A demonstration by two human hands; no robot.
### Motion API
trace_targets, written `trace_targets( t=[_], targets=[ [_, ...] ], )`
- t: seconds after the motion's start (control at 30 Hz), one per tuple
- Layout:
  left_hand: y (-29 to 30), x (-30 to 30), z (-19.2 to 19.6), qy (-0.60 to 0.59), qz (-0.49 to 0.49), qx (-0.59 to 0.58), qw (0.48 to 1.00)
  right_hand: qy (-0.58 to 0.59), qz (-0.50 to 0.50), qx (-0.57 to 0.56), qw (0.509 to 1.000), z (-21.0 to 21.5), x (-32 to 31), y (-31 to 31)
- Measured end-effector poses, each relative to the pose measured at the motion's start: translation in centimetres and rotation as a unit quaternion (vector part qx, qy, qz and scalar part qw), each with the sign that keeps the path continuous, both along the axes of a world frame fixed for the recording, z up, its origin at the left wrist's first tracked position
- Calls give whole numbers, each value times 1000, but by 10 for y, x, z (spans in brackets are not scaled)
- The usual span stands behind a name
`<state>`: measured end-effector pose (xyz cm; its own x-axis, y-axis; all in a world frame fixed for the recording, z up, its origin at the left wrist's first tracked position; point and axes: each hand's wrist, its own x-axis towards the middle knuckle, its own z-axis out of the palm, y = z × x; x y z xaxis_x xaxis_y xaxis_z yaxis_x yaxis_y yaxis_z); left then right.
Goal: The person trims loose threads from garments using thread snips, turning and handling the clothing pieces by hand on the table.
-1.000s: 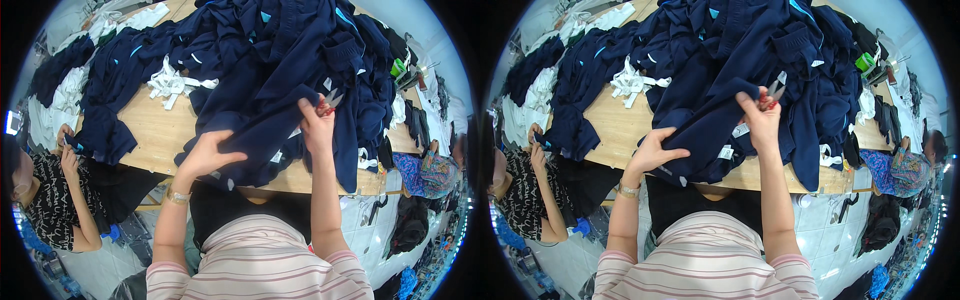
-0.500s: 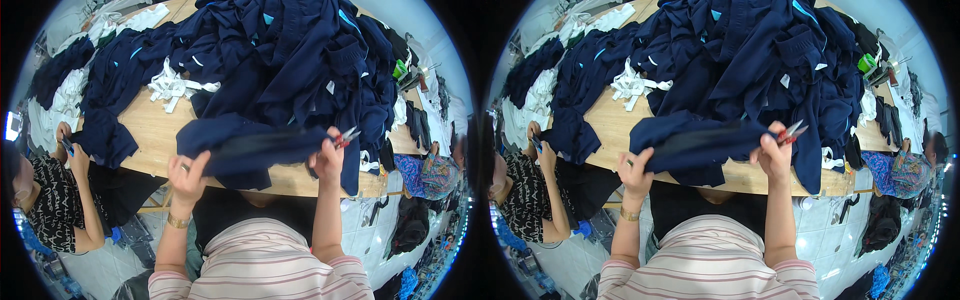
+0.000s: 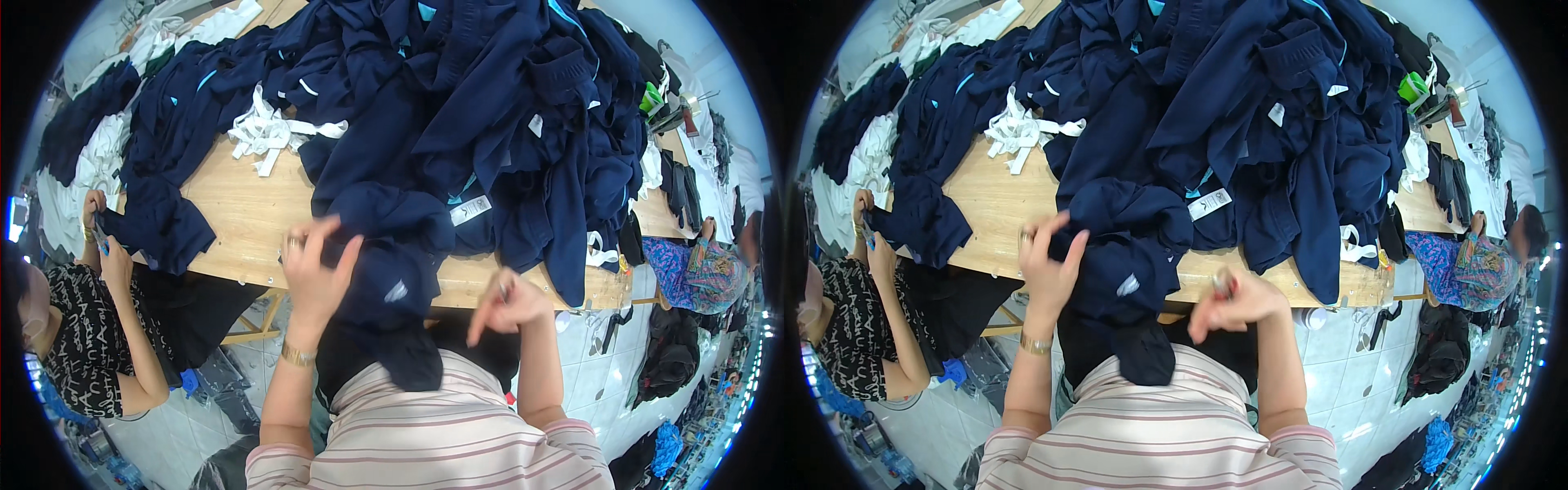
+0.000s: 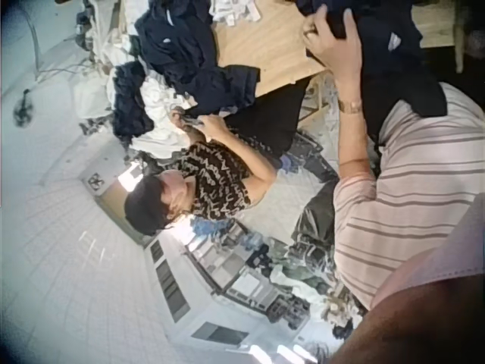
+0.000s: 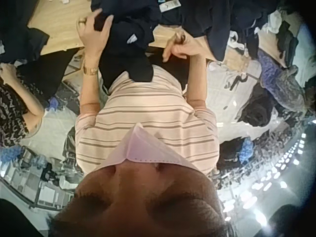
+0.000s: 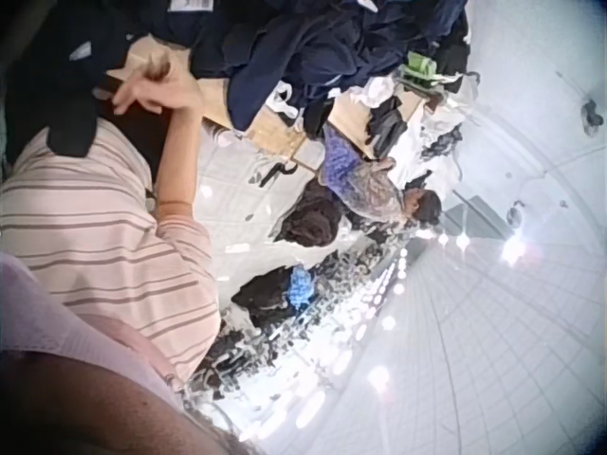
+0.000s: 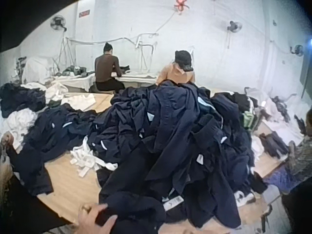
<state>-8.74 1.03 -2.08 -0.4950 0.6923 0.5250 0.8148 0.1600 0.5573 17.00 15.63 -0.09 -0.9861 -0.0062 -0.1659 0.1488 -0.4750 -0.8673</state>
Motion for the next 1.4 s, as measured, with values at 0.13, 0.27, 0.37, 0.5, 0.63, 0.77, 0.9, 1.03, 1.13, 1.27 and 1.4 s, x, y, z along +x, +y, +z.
trace_targets(
  t=[0.13, 0.27, 0.37, 0.5, 0.63, 0.77, 0.9, 1.03, 1.13, 1.27, 1.4],
  targets=[
    [16, 1, -15, 39, -13, -184, 982, -135, -316, 94, 934, -16, -64, 7],
    [-5, 18, -27, -30, -62, -139, 988, -216, -318, 242, 891, -48, -113, 19],
    [-13, 9, -24, -189, -38, -73, 979, -264, -261, 311, 875, -49, -137, 8],
    [-8, -17, -1, -534, -72, 113, 835, -138, -317, 158, 925, -53, -144, 2],
    [6, -36, 19, -646, -104, 231, 720, -79, -358, 214, 905, -33, -135, -2],
    [18, -37, 24, -786, -204, 274, 515, 54, -406, 284, 867, -44, -148, -32],
    [37, -13, 43, -778, -249, 308, 488, 56, -481, 503, 715, -50, -148, -36],
    [51, -7, 46, -577, -246, 319, 710, 71, -518, 308, 795, -16, -121, -11],
    [61, 10, 29, -415, -228, 151, 868, 140, -487, 474, 720, 32, -111, 12],
    [68, 10, 38, -206, -115, -28, 971, 69, -434, 508, 741, 67, -103, 28],
    [65, -6, 68, -251, -180, -194, 931, 60, -500, 494, 709, 58, -92, 57]
  ],
)
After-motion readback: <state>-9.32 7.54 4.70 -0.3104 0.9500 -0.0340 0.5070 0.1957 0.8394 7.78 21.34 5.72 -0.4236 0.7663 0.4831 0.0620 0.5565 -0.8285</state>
